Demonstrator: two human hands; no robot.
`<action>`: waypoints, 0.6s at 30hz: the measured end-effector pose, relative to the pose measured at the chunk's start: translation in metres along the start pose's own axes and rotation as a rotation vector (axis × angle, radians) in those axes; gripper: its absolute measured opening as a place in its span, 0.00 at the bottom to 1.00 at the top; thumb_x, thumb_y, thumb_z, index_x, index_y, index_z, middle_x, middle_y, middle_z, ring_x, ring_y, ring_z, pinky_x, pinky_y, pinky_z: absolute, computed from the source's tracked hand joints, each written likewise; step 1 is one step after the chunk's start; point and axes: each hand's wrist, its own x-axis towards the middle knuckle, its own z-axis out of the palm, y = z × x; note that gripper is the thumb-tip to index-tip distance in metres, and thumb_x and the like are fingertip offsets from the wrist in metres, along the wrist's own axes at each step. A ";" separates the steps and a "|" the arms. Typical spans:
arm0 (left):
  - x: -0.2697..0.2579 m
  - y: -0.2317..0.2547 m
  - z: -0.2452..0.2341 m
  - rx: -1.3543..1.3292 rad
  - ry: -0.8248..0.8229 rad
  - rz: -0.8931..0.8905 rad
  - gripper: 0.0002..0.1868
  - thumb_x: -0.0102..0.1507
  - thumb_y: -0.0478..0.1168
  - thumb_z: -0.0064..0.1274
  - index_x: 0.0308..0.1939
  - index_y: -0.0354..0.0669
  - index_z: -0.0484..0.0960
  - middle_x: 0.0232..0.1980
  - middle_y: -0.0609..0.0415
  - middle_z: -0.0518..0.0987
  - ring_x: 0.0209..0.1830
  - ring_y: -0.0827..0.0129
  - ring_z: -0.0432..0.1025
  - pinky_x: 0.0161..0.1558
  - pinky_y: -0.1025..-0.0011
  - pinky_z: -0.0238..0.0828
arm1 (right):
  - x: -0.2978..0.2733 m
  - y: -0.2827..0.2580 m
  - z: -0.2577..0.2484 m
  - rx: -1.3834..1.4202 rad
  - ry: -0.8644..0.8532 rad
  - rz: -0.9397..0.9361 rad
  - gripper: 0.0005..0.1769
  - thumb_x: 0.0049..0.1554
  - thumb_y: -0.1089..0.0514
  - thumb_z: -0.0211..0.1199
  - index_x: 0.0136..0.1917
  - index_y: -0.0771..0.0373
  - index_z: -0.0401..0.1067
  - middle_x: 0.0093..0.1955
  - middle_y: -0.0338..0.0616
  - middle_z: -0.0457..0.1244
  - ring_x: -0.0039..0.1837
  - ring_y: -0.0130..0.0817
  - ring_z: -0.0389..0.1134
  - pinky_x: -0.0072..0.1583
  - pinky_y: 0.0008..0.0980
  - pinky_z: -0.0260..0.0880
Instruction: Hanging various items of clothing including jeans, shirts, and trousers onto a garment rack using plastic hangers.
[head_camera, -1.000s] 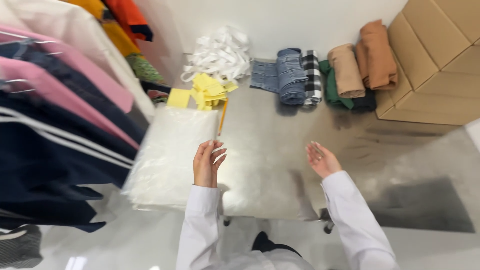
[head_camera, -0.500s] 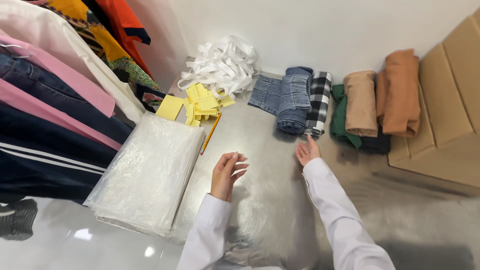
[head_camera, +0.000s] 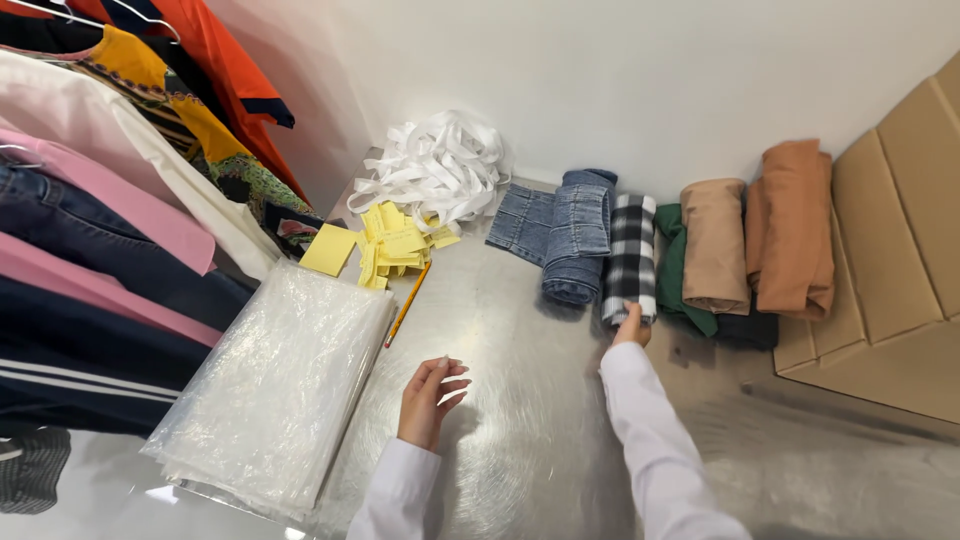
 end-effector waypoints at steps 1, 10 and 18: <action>0.008 -0.010 0.000 0.001 -0.004 -0.005 0.08 0.65 0.45 0.54 0.39 0.45 0.80 0.43 0.51 0.84 0.40 0.62 0.79 0.41 0.70 0.72 | -0.013 -0.005 -0.010 -0.001 0.006 -0.002 0.15 0.41 0.48 0.66 0.38 0.58 0.73 0.32 0.33 0.56 0.35 0.28 0.57 0.35 0.32 0.56; 0.002 -0.063 0.026 0.086 -0.331 -0.194 0.14 0.68 0.48 0.52 0.51 0.43 0.80 0.54 0.45 0.82 0.51 0.56 0.79 0.50 0.61 0.76 | -0.139 -0.068 -0.117 0.354 -0.291 0.093 0.31 0.47 0.56 0.68 0.62 0.54 0.60 0.59 0.46 0.60 0.60 0.44 0.64 0.58 0.37 0.73; -0.008 -0.065 0.026 -0.221 -0.489 -0.017 0.33 0.62 0.46 0.64 0.66 0.39 0.67 0.56 0.53 0.74 0.55 0.63 0.74 0.55 0.61 0.74 | -0.284 -0.065 -0.168 0.435 -0.582 0.117 0.26 0.40 0.68 0.55 0.55 0.58 0.70 0.46 0.42 0.62 0.47 0.35 0.65 0.44 0.32 0.72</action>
